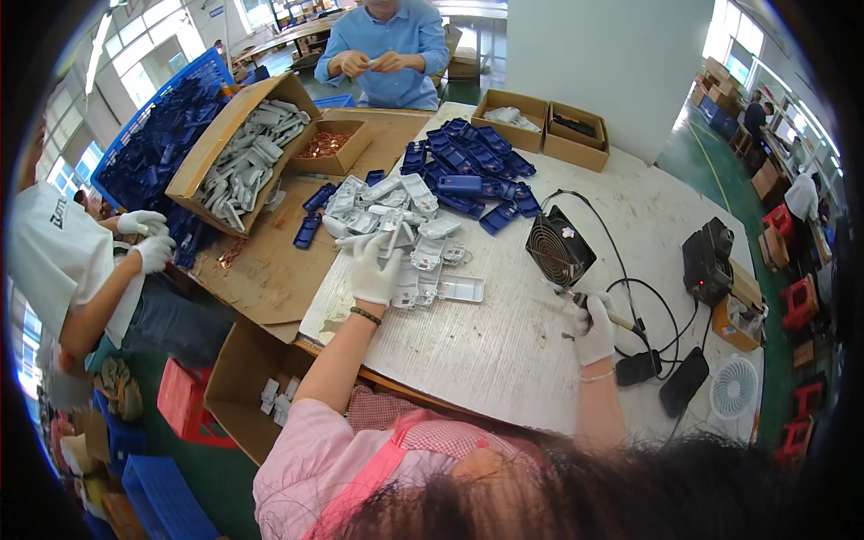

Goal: The person puts on gloves, picks up a soldering iron, and processes plastic casing components one at a time using the soldering iron.

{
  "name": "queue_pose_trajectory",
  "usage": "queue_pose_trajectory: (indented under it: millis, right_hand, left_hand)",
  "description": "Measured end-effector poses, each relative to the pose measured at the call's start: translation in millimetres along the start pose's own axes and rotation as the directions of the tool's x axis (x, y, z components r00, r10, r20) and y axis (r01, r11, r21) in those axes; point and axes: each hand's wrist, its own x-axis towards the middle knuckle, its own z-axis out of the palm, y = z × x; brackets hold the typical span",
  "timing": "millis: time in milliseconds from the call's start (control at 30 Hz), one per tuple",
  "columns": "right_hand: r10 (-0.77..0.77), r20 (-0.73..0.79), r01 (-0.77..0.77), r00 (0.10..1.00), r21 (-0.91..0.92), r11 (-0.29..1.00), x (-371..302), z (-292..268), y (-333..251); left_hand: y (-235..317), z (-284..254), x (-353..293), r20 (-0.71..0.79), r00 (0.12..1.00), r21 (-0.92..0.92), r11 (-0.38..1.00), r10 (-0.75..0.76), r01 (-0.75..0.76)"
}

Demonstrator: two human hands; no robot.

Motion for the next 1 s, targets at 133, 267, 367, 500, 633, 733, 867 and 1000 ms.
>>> queue_pose_trajectory:
  millis: [133, 267, 367, 500, 633, 733, 867, 1000]
  right_hand:
    - [0.002, -0.01, -0.002, 1.0, -0.029, 1.0, 0.5, -1.6, 1.9]
    - [0.019, -0.071, -0.02, 0.997, -0.008, 1.0, 0.7, 4.6, 1.7]
    - [0.018, -0.04, -0.019, 0.999, -0.033, 0.999, 1.9, -1.1, 2.0]
    - [0.024, -0.053, -0.026, 0.998, -0.038, 0.999, 1.7, -0.3, 1.8]
    - [0.05, -0.079, -0.051, 0.996, -0.01, 0.999, 0.9, -2.1, 1.6]
    - [0.054, -0.085, -0.056, 0.995, -0.021, 0.998, -0.6, 2.4, -0.7]
    - [0.064, -0.075, -0.069, 0.995, -0.058, 0.996, -0.1, 4.9, -0.8]
    - [0.102, -0.082, -0.107, 0.991, -0.053, 0.993, -0.4, 7.2, -1.5]
  left_hand:
    - [25.9, 4.1, 3.2, -0.003, 0.988, 0.115, 0.981, 0.156, -0.155]
    - [55.2, 7.3, 11.0, 0.024, 0.939, 0.15, 0.927, 0.343, -0.343]
    - [79.3, 22.7, 3.6, 0.172, 0.938, -0.181, 0.945, 0.302, -0.272]
    - [104.7, 43.1, -5.9, 0.577, 0.733, -0.381, 0.912, 0.36, -0.149]
    - [106.2, 71.9, -23.7, 0.652, 0.585, -0.454, 0.866, 0.483, -0.21]
    - [111.5, 69.2, -30.8, 0.656, 0.575, -0.314, 0.869, 0.489, -0.382]
    - [107.5, 81.1, -32.6, 0.672, 0.642, -0.224, 0.928, 0.369, -0.299]
    - [109.1, 91.1, -39.1, 0.502, 0.758, -0.315, 0.904, 0.417, -0.289]
